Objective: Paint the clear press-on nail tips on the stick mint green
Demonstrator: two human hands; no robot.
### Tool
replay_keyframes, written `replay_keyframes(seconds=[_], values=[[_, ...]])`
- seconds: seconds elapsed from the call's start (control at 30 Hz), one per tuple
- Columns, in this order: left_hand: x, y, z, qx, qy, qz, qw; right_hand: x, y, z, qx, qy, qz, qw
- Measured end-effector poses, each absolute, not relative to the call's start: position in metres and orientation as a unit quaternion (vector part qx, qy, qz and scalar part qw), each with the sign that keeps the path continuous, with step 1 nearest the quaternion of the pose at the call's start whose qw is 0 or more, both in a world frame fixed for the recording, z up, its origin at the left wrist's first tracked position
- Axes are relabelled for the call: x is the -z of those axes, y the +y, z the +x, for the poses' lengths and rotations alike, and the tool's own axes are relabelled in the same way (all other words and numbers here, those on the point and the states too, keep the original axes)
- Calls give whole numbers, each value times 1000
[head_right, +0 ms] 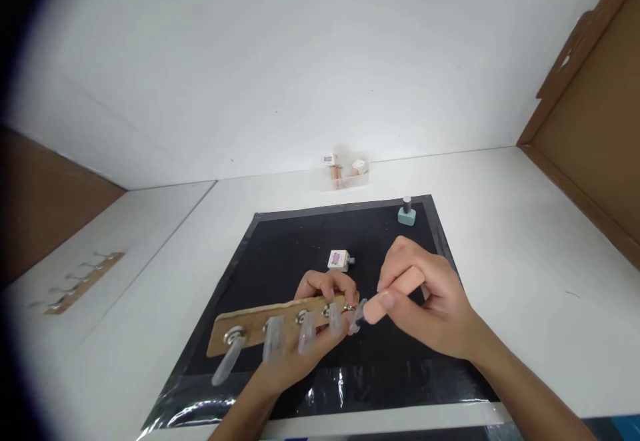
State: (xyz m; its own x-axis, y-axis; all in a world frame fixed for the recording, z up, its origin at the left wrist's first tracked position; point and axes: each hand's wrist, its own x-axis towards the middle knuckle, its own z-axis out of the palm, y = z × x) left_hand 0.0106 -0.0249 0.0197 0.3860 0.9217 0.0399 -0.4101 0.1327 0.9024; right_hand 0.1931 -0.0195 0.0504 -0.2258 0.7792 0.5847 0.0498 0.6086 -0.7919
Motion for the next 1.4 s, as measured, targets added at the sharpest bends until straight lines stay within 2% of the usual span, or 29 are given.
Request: replay_keyframes(seconds=[0.2,0.33,0.5,0.63,0.77,1.03,1.4], values=[[-18,-26,14,-488,288,492,661,-49,-20,195,-303,-715,-329,537],[-17,-26,14,-486,285,540,626,-50,-20,195,-316,-732,-293,527],[-9,-26,12,-483,258,578,605,-53,-19,193,-284,-727,-334,529],[3,-25,11,-491,236,598,587,-52,-18,193,-296,-737,-308,523],[7,-24,11,-495,214,604,587,-52,-17,193,-273,-729,-336,530],[-1,-26,11,-477,265,605,580,-51,-18,193,-252,-738,-339,526],[1,-26,10,-479,251,624,564,-52,-18,192,-262,-752,-329,508]])
